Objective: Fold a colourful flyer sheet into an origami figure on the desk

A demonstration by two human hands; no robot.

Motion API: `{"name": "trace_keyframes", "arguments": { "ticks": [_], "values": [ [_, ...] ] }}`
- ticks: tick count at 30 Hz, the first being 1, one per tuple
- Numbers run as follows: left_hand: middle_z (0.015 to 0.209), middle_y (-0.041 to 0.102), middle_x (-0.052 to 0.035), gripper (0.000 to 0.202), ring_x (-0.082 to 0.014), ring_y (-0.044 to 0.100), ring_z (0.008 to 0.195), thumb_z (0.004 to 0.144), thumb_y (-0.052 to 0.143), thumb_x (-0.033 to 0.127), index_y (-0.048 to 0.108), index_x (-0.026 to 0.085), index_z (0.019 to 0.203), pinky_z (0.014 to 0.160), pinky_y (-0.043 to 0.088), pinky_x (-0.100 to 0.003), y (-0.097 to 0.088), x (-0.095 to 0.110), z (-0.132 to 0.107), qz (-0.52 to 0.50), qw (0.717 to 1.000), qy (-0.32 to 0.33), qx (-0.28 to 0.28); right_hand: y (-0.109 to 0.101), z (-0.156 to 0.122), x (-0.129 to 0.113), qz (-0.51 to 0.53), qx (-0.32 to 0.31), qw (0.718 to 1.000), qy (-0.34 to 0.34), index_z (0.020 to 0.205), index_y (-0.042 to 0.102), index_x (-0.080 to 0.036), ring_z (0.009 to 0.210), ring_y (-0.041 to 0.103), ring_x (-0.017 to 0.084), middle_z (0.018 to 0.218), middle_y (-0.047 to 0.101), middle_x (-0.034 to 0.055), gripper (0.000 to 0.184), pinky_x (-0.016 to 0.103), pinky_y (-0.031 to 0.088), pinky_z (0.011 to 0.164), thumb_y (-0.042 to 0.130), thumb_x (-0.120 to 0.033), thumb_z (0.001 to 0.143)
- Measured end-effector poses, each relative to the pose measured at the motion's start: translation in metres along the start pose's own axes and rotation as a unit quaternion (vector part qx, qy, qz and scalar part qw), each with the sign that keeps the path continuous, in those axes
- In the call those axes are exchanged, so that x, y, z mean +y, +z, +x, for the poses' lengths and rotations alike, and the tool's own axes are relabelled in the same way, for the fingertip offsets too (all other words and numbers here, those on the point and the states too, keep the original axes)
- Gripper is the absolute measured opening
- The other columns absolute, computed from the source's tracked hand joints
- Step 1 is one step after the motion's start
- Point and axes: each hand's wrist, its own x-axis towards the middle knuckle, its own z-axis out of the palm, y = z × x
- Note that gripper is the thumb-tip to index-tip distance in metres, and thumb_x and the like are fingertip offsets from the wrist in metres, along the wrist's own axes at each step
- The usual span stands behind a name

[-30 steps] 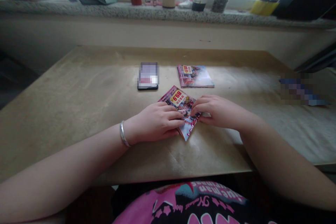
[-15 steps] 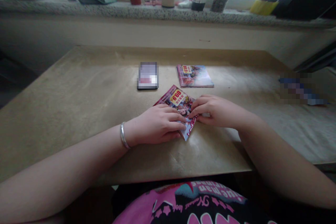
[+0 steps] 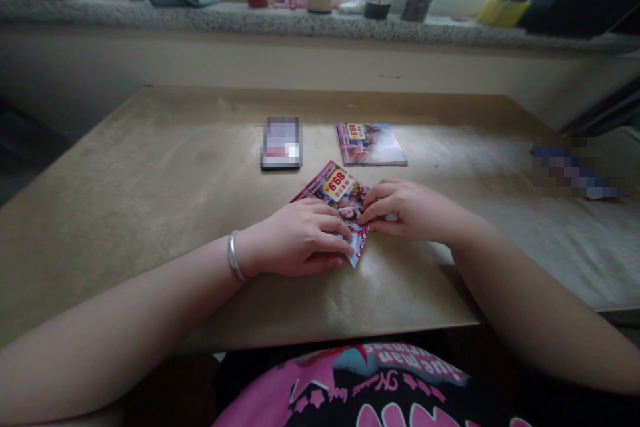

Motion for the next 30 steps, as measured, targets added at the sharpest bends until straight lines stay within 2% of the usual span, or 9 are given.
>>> {"name": "trace_keyframes", "arguments": {
  "ticks": [3, 9, 14, 19, 24, 26, 30],
  "values": [
    [0.111, 0.068, -0.0027, 0.021, -0.0206, 0.06, 0.104, 0.092, 0.054, 0.032, 0.065, 0.027, 0.109, 0.095, 0.045, -0.036, -0.001, 0.002, 0.001, -0.001, 1.0, 0.009, -0.01, -0.001, 0.0, 0.0, 0.003, -0.002, 1.0, -0.01, 0.098, 0.075, -0.028, 0.09, 0.063, 0.019, 0.1, 0.07, 0.0039, 0.018, 0.035, 0.048, 0.083, 0.064, -0.026, 0.084],
    [0.113, 0.066, -0.0028, 0.021, -0.0225, 0.058, 0.104, 0.09, 0.055, 0.036, 0.066, 0.025, 0.104, 0.098, 0.041, -0.04, -0.001, 0.004, 0.004, 0.021, 0.999, -0.027, -0.02, -0.003, 0.002, -0.004, 0.014, -0.013, 0.999, -0.033, 0.096, 0.075, -0.026, 0.092, 0.062, 0.018, 0.101, 0.071, 0.0035, 0.016, 0.033, 0.046, 0.085, 0.062, -0.027, 0.086],
    [0.113, 0.066, -0.0026, 0.022, -0.0218, 0.057, 0.105, 0.093, 0.051, 0.033, 0.067, 0.026, 0.107, 0.099, 0.04, -0.04, -0.001, 0.002, 0.004, 0.01, 1.0, 0.0, -0.029, -0.002, 0.003, -0.008, 0.024, -0.013, 0.999, -0.044, 0.094, 0.075, -0.025, 0.093, 0.063, 0.017, 0.101, 0.071, 0.0038, 0.016, 0.032, 0.045, 0.087, 0.06, -0.029, 0.088],
    [0.111, 0.066, -0.0027, 0.022, -0.022, 0.057, 0.105, 0.094, 0.05, 0.033, 0.067, 0.027, 0.105, 0.099, 0.04, -0.04, 0.0, 0.001, 0.003, 0.01, 1.0, 0.007, -0.025, -0.001, 0.006, -0.011, 0.014, -0.006, 1.0, -0.01, 0.091, 0.074, -0.024, 0.09, 0.063, 0.019, 0.096, 0.072, 0.004, 0.013, 0.034, 0.046, 0.085, 0.063, -0.028, 0.085],
    [0.108, 0.067, -0.0029, 0.023, -0.0211, 0.058, 0.103, 0.095, 0.048, 0.033, 0.067, 0.025, 0.104, 0.096, 0.042, -0.038, 0.001, 0.001, 0.003, -0.003, 1.0, 0.005, -0.022, 0.004, 0.004, -0.005, 0.0, 0.047, 0.997, 0.069, 0.088, 0.074, -0.022, 0.092, 0.062, 0.022, 0.097, 0.07, 0.0069, 0.013, 0.037, 0.048, 0.084, 0.067, -0.031, 0.081],
    [0.108, 0.067, -0.0029, 0.023, -0.0208, 0.058, 0.102, 0.095, 0.048, 0.033, 0.067, 0.024, 0.104, 0.095, 0.043, -0.037, 0.001, 0.001, 0.003, -0.007, 1.0, 0.003, -0.021, 0.007, 0.003, 0.0, 0.023, 0.067, 0.994, 0.087, 0.087, 0.075, -0.022, 0.095, 0.062, 0.022, 0.102, 0.068, 0.0076, 0.012, 0.037, 0.049, 0.087, 0.068, -0.03, 0.081],
    [0.109, 0.067, -0.0029, 0.022, -0.0202, 0.057, 0.102, 0.095, 0.049, 0.031, 0.067, 0.024, 0.104, 0.095, 0.044, -0.035, 0.002, 0.002, 0.003, -0.008, 1.0, -0.004, -0.024, 0.01, 0.001, 0.007, 0.095, 0.063, 0.991, 0.073, 0.086, 0.075, -0.022, 0.1, 0.062, 0.02, 0.108, 0.065, 0.0079, 0.01, 0.035, 0.049, 0.091, 0.068, -0.025, 0.081]
  ]
}}
